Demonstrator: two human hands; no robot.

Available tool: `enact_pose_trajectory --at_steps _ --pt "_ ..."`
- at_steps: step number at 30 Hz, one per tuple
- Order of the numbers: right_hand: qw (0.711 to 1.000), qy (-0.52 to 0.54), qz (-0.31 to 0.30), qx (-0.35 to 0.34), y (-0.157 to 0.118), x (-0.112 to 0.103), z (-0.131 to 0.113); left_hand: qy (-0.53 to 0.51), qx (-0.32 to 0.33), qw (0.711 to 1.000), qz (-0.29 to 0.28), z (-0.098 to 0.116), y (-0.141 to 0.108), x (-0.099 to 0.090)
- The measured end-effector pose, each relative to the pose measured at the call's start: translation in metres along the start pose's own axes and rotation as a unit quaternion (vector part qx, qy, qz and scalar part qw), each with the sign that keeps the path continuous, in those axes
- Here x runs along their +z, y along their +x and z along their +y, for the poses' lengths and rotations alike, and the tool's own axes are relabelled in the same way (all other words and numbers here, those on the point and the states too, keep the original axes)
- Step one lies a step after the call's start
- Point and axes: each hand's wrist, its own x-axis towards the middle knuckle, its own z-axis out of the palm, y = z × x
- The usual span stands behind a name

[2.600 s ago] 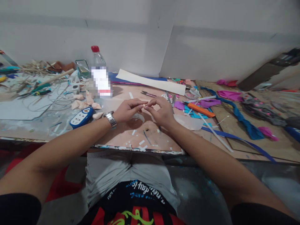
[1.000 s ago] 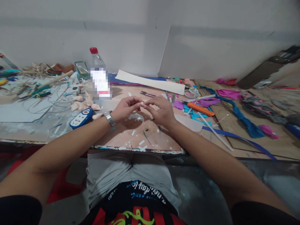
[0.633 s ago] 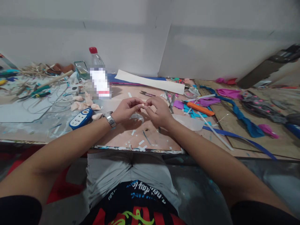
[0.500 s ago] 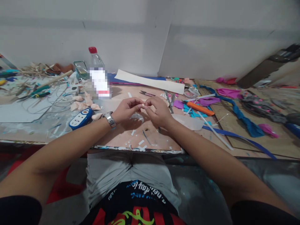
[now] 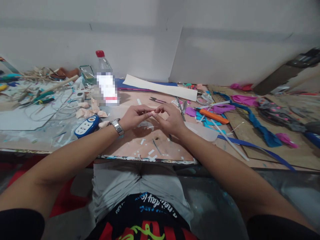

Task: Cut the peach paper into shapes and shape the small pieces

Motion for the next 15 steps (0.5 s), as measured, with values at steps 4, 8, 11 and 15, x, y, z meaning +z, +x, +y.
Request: enact_pose_trajectory --at_steps 4,8,11,15 --pt "1.0 0.005 0.005 0.0 0.0004 0.0004 0.0011 -0.001 0.01 1.0 -0.009 0.0021 0.0004 -0.0001" --pt "1.0 0.001 0.008 0.003 0.0001 0.0001 0.0023 -0.015 0.002 1.0 -0.02 0.0033 0.0008 0.0003" --pt "1.0 -0.005 0.005 0.011 -0.0002 0.0001 0.0024 -0.031 -0.014 0.999 -0.031 0.002 -0.0003 0.0006" --pt "1.0 -0.006 0.007 0.009 -0.0005 0.0011 0.0026 -0.032 -0.026 0.999 -0.028 -0.0006 -0.0017 0.0015"
